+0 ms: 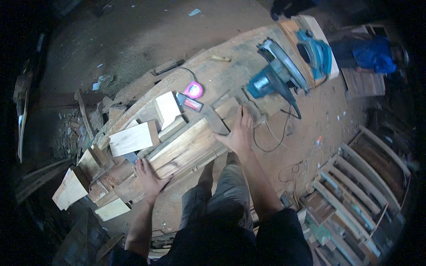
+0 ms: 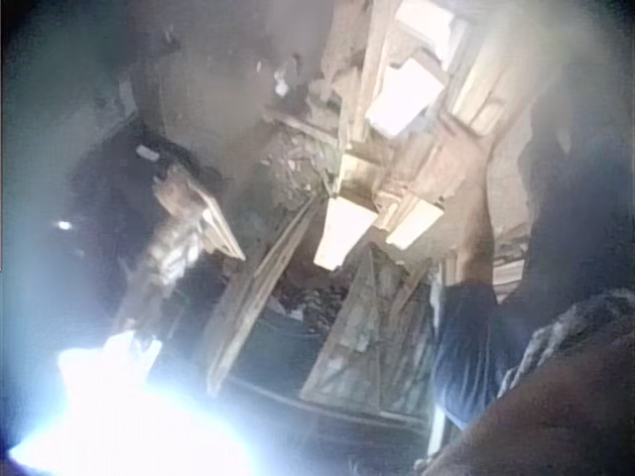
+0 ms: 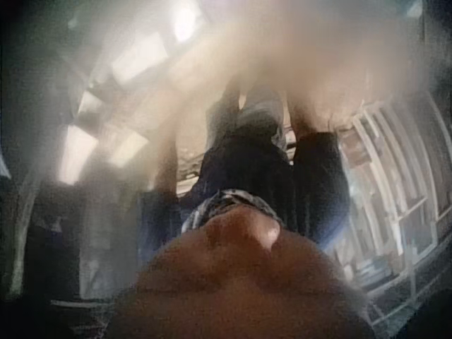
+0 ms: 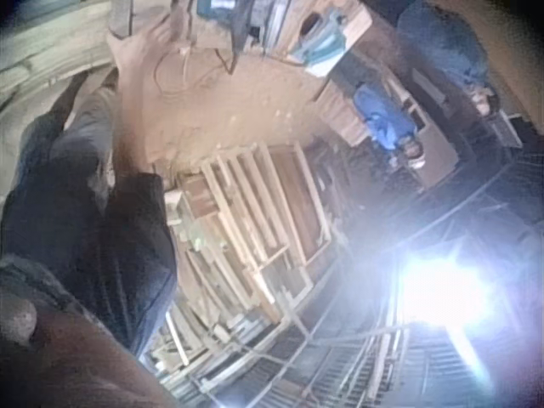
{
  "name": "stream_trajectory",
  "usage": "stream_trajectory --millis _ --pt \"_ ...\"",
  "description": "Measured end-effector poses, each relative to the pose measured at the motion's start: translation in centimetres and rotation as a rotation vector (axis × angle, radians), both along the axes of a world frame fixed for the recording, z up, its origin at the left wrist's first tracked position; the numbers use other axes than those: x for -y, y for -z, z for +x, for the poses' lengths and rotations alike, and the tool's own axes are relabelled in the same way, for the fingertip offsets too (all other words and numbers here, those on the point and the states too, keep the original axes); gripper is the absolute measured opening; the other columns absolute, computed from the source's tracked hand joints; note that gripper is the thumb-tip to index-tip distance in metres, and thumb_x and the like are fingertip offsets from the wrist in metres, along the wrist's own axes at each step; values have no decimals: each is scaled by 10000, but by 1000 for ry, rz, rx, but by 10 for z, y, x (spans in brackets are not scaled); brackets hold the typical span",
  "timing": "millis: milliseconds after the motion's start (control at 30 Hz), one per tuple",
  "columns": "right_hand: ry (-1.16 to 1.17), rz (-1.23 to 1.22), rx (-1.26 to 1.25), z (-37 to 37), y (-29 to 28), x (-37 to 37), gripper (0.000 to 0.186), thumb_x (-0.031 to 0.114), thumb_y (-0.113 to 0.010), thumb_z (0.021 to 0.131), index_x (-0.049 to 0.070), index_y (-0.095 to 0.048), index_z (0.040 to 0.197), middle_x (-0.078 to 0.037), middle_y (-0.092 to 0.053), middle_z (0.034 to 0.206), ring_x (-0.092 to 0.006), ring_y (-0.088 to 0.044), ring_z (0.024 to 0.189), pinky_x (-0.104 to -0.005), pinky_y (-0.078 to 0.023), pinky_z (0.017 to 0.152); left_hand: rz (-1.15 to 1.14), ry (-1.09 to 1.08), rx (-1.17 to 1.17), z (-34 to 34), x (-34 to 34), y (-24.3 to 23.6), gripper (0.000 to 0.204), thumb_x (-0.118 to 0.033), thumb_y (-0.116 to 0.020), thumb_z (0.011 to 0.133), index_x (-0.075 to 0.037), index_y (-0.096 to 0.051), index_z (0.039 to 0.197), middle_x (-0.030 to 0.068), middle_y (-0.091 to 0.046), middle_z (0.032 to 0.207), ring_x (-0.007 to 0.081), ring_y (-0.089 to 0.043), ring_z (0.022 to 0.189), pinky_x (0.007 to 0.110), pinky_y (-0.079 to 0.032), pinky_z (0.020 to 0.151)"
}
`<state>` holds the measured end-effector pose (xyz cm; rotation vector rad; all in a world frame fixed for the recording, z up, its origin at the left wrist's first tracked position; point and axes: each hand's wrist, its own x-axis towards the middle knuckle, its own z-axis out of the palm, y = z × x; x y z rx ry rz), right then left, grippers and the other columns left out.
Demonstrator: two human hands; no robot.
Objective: The person uses a circular saw to cut multiple pieces of wood on a workbench. They repeatedly position planks, cut them, and move the cut pieces aside. The person handles the wood and saw with both hands, maintaining a consistent cutting workflow.
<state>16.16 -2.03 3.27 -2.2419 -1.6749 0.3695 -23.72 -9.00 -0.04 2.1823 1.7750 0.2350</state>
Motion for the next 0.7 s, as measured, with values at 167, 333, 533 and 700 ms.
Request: stream_trajectory --millis 167,333,533,700 --pt "10 -112 -32 0 3 -9 1307 511 -986 539 -128 -376 1502 -327 -437 1449 -487 -414 1347 -543 -370 1146 -159 26 -89 -42 9 3 1422 -715 -872 627 75 -206 1603 314 -493 1353 493 -506 1202 595 -410 1046" --pt "-29 -36 -5 2 13 -8 1263 452 -993 544 -118 -390 1496 -324 -438 1449 -493 -420 1367 -546 -397 1124 -74 39 -92 -52 9 16 1443 -753 -861 610 86 -230 1600 274 -524 1234 436 -539 1113 573 -441 991" --pt "-87 92 -117 0 31 -1 1107 355 -978 583 -53 -477 1482 -276 -595 1294 -431 -601 1201 -514 -480 1050 -278 -61 -109 -95 32 15 1422 -783 -857 568 86 -324 1560 240 -525 1172 408 -529 1081 578 -427 974" --pt "-280 188 -281 1 43 0 818 240 -907 710 -50 -584 1403 -236 -730 1108 -404 -719 1008 -451 -560 920 -142 2 -128 -139 44 27 1315 -779 -849 564 20 -404 1509 265 -531 1235 445 -522 1153 591 -417 1021"
